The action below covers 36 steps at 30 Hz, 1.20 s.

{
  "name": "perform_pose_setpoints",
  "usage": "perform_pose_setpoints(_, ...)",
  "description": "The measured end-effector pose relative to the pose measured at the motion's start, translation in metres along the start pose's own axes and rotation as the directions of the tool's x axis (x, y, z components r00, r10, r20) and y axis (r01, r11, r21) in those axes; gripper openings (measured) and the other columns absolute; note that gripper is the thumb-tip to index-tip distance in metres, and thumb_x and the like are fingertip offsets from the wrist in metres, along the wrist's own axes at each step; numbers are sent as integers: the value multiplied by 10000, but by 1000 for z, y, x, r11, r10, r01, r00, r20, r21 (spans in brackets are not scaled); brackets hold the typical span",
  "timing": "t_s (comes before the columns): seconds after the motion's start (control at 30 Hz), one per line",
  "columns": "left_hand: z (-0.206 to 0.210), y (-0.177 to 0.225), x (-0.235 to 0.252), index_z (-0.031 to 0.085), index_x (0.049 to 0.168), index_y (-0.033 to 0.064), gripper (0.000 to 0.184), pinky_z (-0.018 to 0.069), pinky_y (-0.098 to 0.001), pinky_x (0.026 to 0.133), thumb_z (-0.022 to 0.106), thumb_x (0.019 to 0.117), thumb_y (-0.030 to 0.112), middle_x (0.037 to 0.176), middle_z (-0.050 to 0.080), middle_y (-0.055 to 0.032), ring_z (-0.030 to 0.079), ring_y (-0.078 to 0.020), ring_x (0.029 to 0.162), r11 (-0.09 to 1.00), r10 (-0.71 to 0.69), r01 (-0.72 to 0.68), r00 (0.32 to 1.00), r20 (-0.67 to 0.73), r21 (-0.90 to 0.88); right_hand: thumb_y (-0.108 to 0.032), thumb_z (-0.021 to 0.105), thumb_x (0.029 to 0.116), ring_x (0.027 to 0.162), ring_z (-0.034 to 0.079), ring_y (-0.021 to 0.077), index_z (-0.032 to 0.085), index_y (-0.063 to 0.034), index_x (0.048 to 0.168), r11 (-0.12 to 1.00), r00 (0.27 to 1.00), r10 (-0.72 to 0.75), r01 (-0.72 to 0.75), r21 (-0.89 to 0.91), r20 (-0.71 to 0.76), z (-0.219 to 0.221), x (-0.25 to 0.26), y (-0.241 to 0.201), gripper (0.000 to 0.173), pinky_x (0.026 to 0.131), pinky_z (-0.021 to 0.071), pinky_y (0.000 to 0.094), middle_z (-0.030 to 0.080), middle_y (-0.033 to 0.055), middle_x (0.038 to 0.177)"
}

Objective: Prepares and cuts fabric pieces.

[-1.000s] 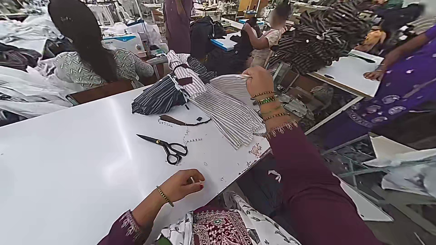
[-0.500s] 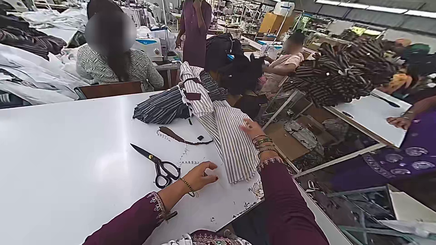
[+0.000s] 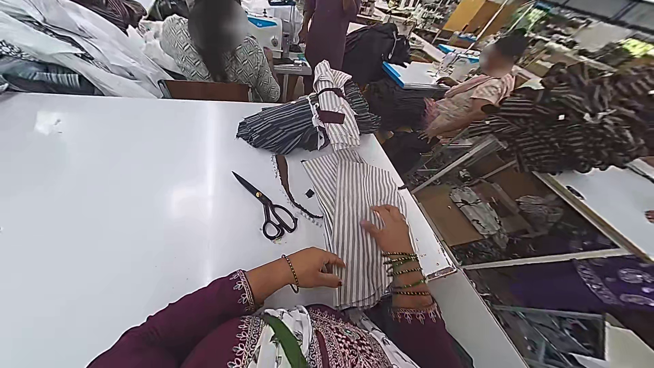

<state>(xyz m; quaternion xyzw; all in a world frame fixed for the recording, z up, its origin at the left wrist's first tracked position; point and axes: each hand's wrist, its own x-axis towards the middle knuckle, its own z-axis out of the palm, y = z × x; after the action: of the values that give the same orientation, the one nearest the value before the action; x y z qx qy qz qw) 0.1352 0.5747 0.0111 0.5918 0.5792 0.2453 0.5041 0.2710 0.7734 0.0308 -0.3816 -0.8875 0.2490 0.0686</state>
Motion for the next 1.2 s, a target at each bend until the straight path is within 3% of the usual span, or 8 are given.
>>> perform_pose_setpoints(0.07,2,2,-2,540,1429,-31,474,522,-507,971,626,1026,203,1227,682,-247,699,-339,1040,998,47,-47,999,7,35,-402,683,968,1117,625,410,556,26,1419,997,997,-70,71,22,-38,5,8,-29,635,963,493,552,618,275,1277)
perform_pose_setpoints(0.17,12,3,-7,437,1514,-43,602,515,-510,1010,659,999,178,1380,597,-282,677,-372,1140,987,156,-155,988,-19,39,-404,617,1008,1229,603,412,346,-22,1577,988,985,40,-13,-157,169,16,28,-67,737,1041,466,566,559,266,1410)
perform_pose_setpoints(0.33,12,-22,-49,488,1477,-33,548,562,-496,920,653,986,148,1396,577,-276,691,-370,1070,983,179,-182,974,-139,-10,-52,515,1034,1247,618,347,668,15,1299,993,998,56,-59,102,37,-12,39,-46,313,1100,439,492,660,230,1310)
perform_pose_setpoints(0.47,15,-58,-92,526,1431,-36,478,559,-417,888,594,1019,195,1288,661,-209,704,-247,953,992,-20,-21,945,-325,-123,-140,517,1061,1022,675,329,691,27,1241,977,975,18,29,209,-220,-38,48,-39,302,968,480,503,718,234,1091)
perform_pose_setpoints(0.6,30,-77,-101,605,1318,-15,391,528,-230,704,579,990,197,1087,711,-66,616,-34,728,971,-27,-105,848,-530,-216,-469,541,1042,1274,586,439,454,1,1514,985,993,76,-61,-163,91,-2,55,-80,672,1086,427,603,603,288,1364)
perform_pose_setpoints(0.67,32,-81,-99,607,1310,-24,386,515,-211,677,576,990,190,1068,711,-63,599,-20,700,969,18,-151,836,-549,-197,-400,564,1031,1305,573,410,425,-17,1531,944,969,169,-108,-312,177,23,57,-89,645,1077,445,586,564,256,1429)
perform_pose_setpoints(0.93,26,-89,-103,608,1292,-50,372,545,-247,731,578,991,167,1026,705,-81,639,-56,753,944,134,-267,848,-513,-195,-122,515,1039,1275,583,435,655,-4,1326,963,990,63,-93,-254,-123,-62,51,-94,341,1077,421,603,642,276,1310)
perform_pose_setpoints(1.2,24,-83,-109,634,1262,-107,337,544,-478,908,593,1004,106,1091,702,-277,702,-349,956,952,305,-288,860,-410,105,-193,593,1024,1394,440,492,483,-65,1517,859,977,-42,142,-492,210,13,37,-127,522,1105,352,682,443,306,1518)
